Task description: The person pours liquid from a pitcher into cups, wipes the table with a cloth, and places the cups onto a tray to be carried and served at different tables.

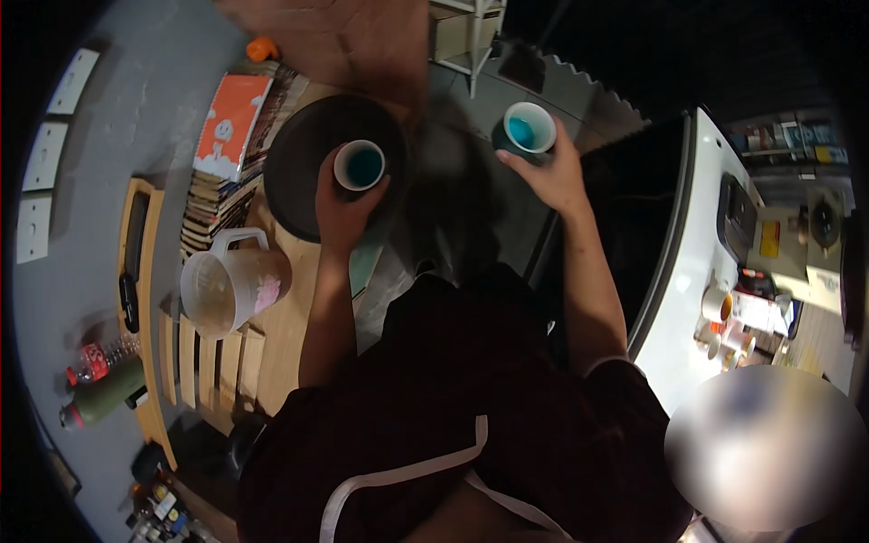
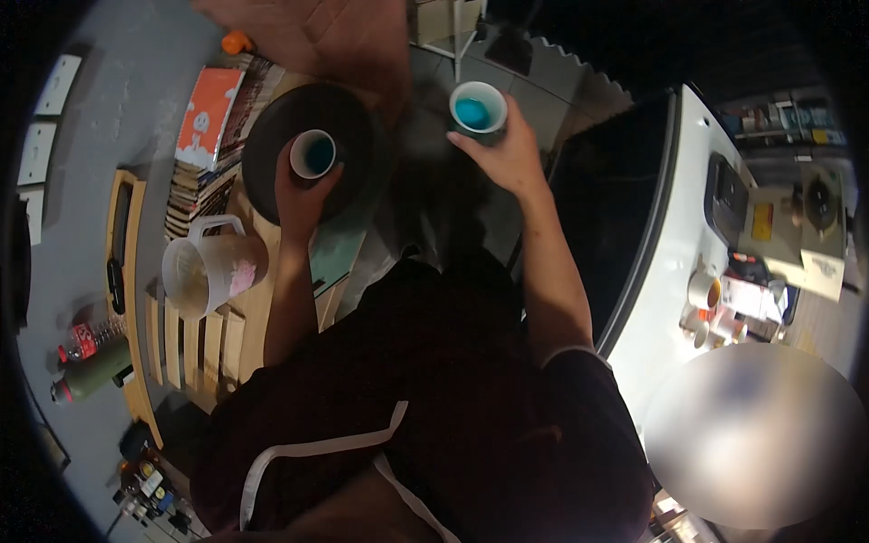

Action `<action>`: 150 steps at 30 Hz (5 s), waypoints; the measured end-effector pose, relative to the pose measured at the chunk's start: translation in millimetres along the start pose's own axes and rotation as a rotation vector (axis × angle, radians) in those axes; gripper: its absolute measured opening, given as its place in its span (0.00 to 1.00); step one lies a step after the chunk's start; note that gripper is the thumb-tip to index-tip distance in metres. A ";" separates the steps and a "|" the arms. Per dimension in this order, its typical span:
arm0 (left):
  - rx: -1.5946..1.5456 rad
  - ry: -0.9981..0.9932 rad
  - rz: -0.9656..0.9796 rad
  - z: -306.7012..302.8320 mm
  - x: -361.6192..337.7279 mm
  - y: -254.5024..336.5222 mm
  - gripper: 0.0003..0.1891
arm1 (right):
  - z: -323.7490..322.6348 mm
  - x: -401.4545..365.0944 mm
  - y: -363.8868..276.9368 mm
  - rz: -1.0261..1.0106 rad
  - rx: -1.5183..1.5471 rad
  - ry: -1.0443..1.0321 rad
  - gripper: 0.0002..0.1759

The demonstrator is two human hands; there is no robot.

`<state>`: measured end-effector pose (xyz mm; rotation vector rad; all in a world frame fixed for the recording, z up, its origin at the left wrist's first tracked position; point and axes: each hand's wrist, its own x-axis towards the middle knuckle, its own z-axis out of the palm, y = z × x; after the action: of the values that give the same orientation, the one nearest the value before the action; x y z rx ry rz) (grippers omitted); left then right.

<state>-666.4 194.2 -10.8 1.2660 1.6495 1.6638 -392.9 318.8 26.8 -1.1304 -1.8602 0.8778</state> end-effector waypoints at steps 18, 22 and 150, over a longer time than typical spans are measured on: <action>0.056 0.609 -0.375 -37.2 5.0 -115.4 0.33 | 282.4 115.9 78.3 -0.174 0.041 -0.633 0.41; 0.097 0.676 -0.402 -40.3 5.1 -120.6 0.32 | 292.4 118.9 70.9 -0.210 -0.041 -0.635 0.40; -0.090 -1.421 0.082 924.0 462.5 117.7 0.06 | -385.2 265.6 233.9 0.774 0.384 1.741 0.16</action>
<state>-66.5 1037.7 89.0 1.7802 0.6069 0.4511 -48.9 709.9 75.6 -1.5105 0.1693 0.2487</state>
